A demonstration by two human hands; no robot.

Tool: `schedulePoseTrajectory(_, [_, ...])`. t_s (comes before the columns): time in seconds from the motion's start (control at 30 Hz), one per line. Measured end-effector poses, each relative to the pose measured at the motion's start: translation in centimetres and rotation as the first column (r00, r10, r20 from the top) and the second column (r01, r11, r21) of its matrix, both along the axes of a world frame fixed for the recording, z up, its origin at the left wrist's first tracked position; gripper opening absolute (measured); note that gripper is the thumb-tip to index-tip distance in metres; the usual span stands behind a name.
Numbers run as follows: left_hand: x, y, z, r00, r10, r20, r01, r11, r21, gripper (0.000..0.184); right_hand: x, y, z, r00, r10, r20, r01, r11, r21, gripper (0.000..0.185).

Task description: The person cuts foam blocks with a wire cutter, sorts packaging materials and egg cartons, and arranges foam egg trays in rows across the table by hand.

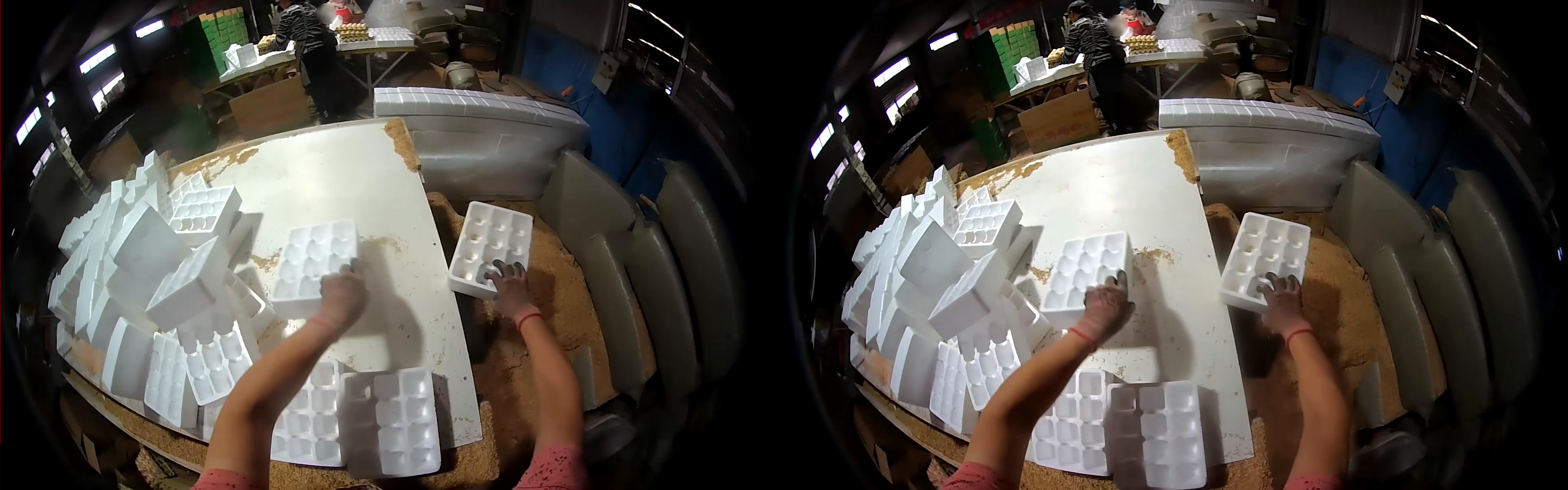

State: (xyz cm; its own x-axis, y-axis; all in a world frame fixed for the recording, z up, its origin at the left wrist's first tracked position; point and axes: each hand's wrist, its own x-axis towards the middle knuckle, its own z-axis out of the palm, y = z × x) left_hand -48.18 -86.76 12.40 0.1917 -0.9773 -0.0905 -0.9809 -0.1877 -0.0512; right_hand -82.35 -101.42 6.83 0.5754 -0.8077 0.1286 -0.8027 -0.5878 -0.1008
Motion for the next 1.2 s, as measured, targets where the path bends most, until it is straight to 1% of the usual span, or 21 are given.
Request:
schedulePoseTrajectory(0.07, [-4.3, 1.5, -0.7, 0.994, -0.094, -0.058, 0.094, 0.995, 0.013, 0.073, -0.1, 0.5, 1.2, 0.981, 0.194, 0.024, -0.189, 0.975, -0.12, 0.059])
schedulePoseTrajectory(0.13, [-6.7, 2.0, -3.0, 0.968, -0.095, -0.23, 0.097, 0.995, -0.002, 0.078, 1.7, 1.9, 1.4, 0.912, 0.407, -0.051, -0.408, 0.913, -0.026, 0.06])
schedulePoseTrajectory(0.2, [-7.6, 2.2, -1.8, 0.94, -0.056, -0.336, 0.069, 0.997, 0.026, 0.083, 2.7, 2.6, -0.8, 0.859, 0.482, -0.174, -0.439, 0.867, 0.235, 0.066])
schedulePoseTrajectory(0.27, [-6.2, 3.9, -0.3, 0.921, -0.283, -0.266, 0.216, 0.942, -0.256, 0.091, 3.3, 4.3, 0.4, 0.873, 0.474, -0.113, -0.45, 0.874, 0.185, 0.079])
schedulePoseTrajectory(0.33, [-3.6, 5.1, -3.3, 0.958, -0.285, -0.035, 0.268, 0.932, -0.245, 0.097, 3.8, 5.2, -1.3, 0.905, 0.406, -0.123, -0.39, 0.911, 0.136, 0.091])
schedulePoseTrajectory(0.37, [-2.2, 5.6, -5.6, 0.961, -0.273, -0.034, 0.271, 0.961, -0.055, 0.099, 4.3, 5.6, -2.7, 0.913, 0.39, -0.117, -0.389, 0.921, 0.033, 0.091])
schedulePoseTrajectory(0.47, [0.5, 4.6, -7.2, 0.957, -0.279, -0.079, 0.282, 0.959, 0.028, 0.102, 5.1, 3.8, -3.2, 0.93, 0.358, -0.081, -0.363, 0.93, -0.053, 0.09])
schedulePoseTrajectory(0.53, [1.7, 4.3, -1.8, 0.951, 0.082, -0.299, -0.141, 0.973, -0.182, 0.102, 6.1, 2.8, -2.2, 0.961, 0.277, 0.018, -0.276, 0.96, -0.047, 0.082])
schedulePoseTrajectory(0.6, [5.2, 4.1, 2.2, 0.911, -0.11, -0.397, -0.233, 0.656, -0.718, 0.104, 10.4, 1.7, -0.2, 0.916, 0.368, 0.158, -0.345, 0.926, -0.155, 0.073])
schedulePoseTrajectory(0.63, [5.9, 3.6, 4.8, 0.879, -0.1, -0.467, -0.352, 0.524, -0.775, 0.103, 14.4, 1.8, 0.3, 0.863, 0.495, 0.104, -0.437, 0.833, -0.34, 0.067])
schedulePoseTrajectory(0.67, [6.3, 3.4, 7.2, 0.782, -0.205, -0.589, -0.476, 0.414, -0.776, 0.103, 19.1, 3.5, 3.0, 0.802, 0.571, 0.173, -0.53, 0.815, -0.234, 0.056])
schedulePoseTrajectory(0.7, [6.6, 3.4, 8.4, 0.722, -0.247, -0.646, -0.532, 0.399, -0.747, 0.102, 24.9, 3.5, -0.5, 0.613, 0.706, 0.355, -0.572, 0.706, -0.417, 0.047])
schedulePoseTrajectory(0.77, [7.0, 3.3, 11.1, 0.588, -0.336, -0.736, -0.639, 0.365, -0.677, 0.101, 33.7, 6.4, -0.9, 0.565, 0.741, 0.362, -0.655, 0.67, -0.349, 0.042])
schedulePoseTrajectory(0.8, [6.6, 3.3, 11.4, 0.561, -0.355, -0.747, -0.649, 0.371, -0.664, 0.1, 37.9, 7.4, -3.5, 0.641, 0.707, 0.298, -0.701, 0.698, -0.146, 0.039])
schedulePoseTrajectory(0.87, [6.9, 4.1, 10.4, 0.871, -0.174, -0.46, -0.349, 0.439, -0.828, 0.101, 40.1, 8.2, -2.6, 0.735, 0.678, -0.007, -0.673, 0.731, 0.114, 0.044])
schedulePoseTrajectory(0.93, [6.7, 5.2, 10.0, 0.982, -0.09, -0.166, -0.089, 0.553, -0.829, 0.105, 38.9, 4.9, -5.8, 0.708, 0.681, 0.187, -0.641, 0.731, -0.233, 0.028])
schedulePoseTrajectory(0.97, [7.2, 5.7, 9.1, 0.973, -0.106, -0.203, -0.099, 0.603, -0.792, 0.106, 35.6, 2.4, -4.9, 0.833, 0.552, -0.021, -0.544, 0.814, -0.204, 0.032])
schedulePoseTrajectory(1.0, [7.7, 6.3, 8.1, 0.964, -0.121, -0.237, -0.103, 0.651, -0.752, 0.107, 30.4, -0.1, -1.0, 0.893, 0.45, -0.017, -0.45, 0.893, 0.02, 0.051])
schedulePoseTrajectory(1.07, [8.1, 6.9, 5.7, 0.884, -0.177, -0.432, -0.178, 0.728, -0.662, 0.111, 21.9, -7.7, -5.0, 0.966, 0.084, -0.243, -0.07, 0.995, 0.064, 0.085])
schedulePoseTrajectory(1.13, [8.7, 6.5, 2.8, 0.943, -0.208, -0.261, 0.028, 0.828, -0.56, 0.107, 13.3, -7.5, -1.0, 0.957, -0.235, -0.168, 0.252, 0.964, 0.084, 0.076])
schedulePoseTrajectory(1.2, [8.0, 5.4, -0.2, 0.953, -0.185, -0.241, 0.086, 0.925, -0.371, 0.103, 10.6, -3.4, 0.7, 0.992, -0.08, -0.098, 0.085, 0.995, 0.047, 0.077])
